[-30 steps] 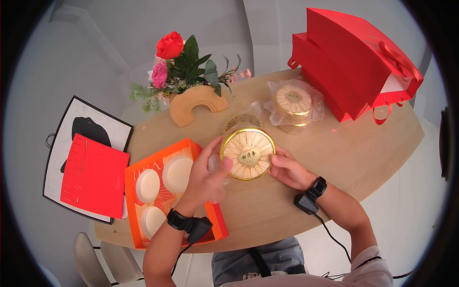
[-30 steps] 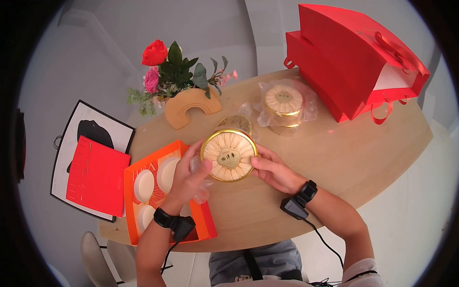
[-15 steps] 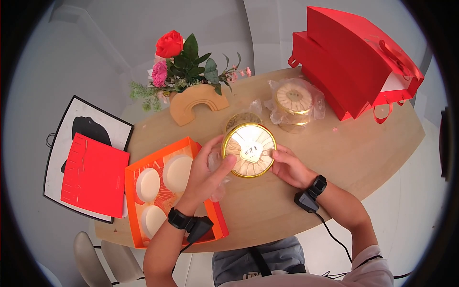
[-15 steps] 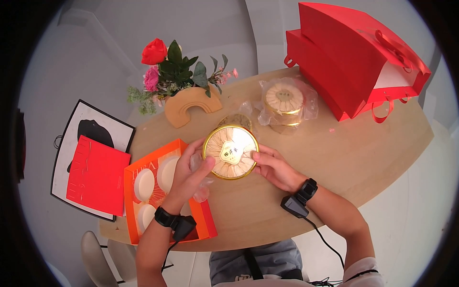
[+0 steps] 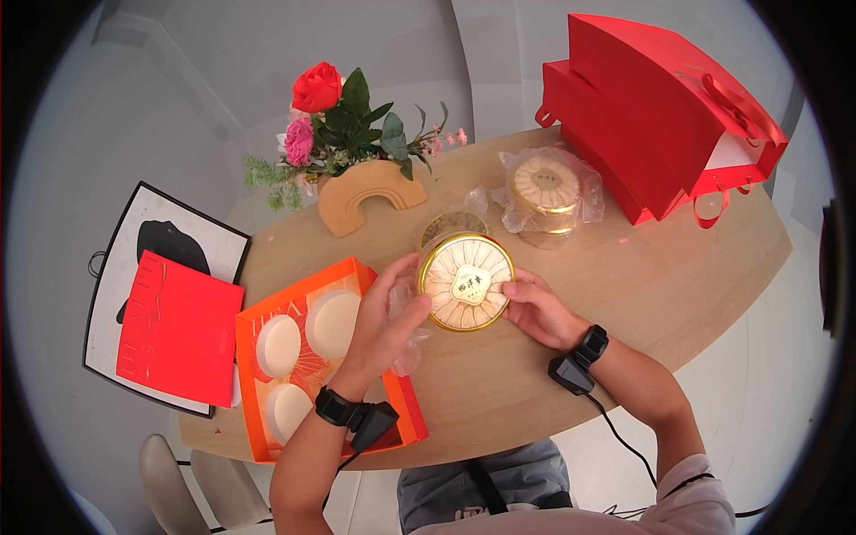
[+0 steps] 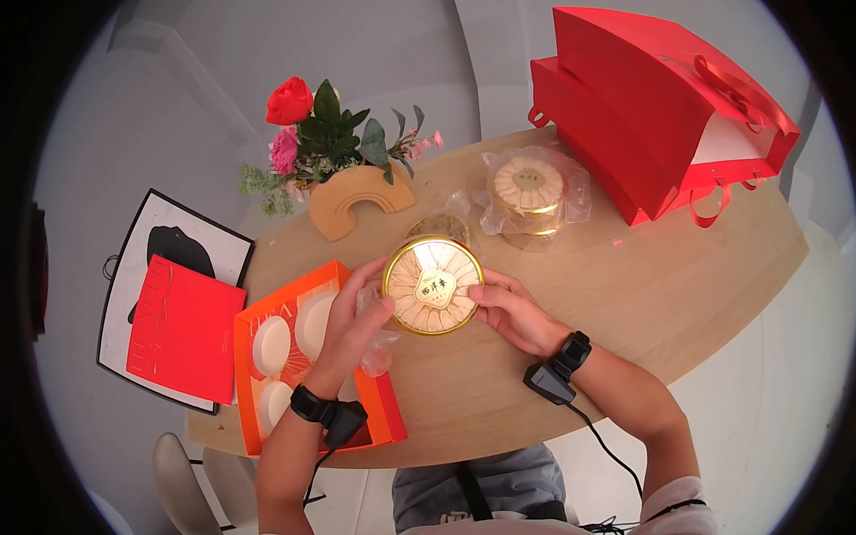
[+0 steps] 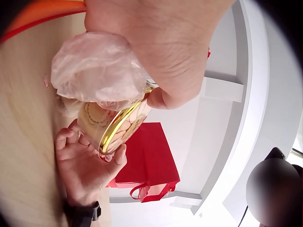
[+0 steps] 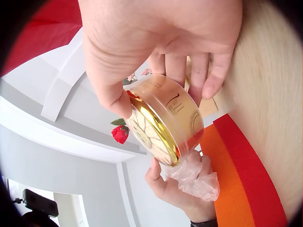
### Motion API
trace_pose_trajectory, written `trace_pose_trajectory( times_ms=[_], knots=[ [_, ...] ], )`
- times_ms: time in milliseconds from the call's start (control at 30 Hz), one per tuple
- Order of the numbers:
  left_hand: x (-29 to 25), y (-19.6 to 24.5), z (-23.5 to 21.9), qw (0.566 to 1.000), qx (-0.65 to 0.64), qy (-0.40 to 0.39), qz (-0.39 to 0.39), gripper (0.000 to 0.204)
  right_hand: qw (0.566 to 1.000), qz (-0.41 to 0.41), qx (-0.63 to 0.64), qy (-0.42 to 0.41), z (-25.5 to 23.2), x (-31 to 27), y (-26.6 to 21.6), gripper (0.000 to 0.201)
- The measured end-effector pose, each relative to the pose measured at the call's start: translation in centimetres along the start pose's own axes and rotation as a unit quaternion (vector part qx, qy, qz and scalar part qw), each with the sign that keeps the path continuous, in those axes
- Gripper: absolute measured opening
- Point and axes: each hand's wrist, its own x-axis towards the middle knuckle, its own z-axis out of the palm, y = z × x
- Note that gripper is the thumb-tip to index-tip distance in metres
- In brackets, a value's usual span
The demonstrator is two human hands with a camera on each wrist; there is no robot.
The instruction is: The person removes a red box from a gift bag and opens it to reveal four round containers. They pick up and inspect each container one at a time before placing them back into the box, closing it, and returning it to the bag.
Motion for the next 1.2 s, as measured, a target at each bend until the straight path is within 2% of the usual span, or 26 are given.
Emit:
trace_pose_trajectory(
  times_ms=[333, 433, 600, 1200],
  knots=[
    [0.1, 0.1, 0.3, 0.999, 0.01, 0.033, 0.0, 0.057, 1.0, -0.012, 0.021, -0.005, -0.5, 0.1, 0.3, 0.045],
    [0.2, -0.1, 0.2, 1.0, 0.006, 0.03, -0.005, 0.059, 1.0, -0.007, -0.026, 0.008, -1.0, 0.2, 0.4, 0.056],
    [0.3, 0.1, 0.5, 0.999, 0.014, 0.033, -0.015, 0.059, 0.996, 0.014, -0.084, 0.032, 0.0, -0.1, -0.2, 0.045],
    [0.4, -0.1, 0.6, 0.999, 0.031, 0.039, -0.006, 0.06, 0.997, 0.011, -0.072, 0.035, 0.0, 0.0, 0.0, 0.047]
  ],
)
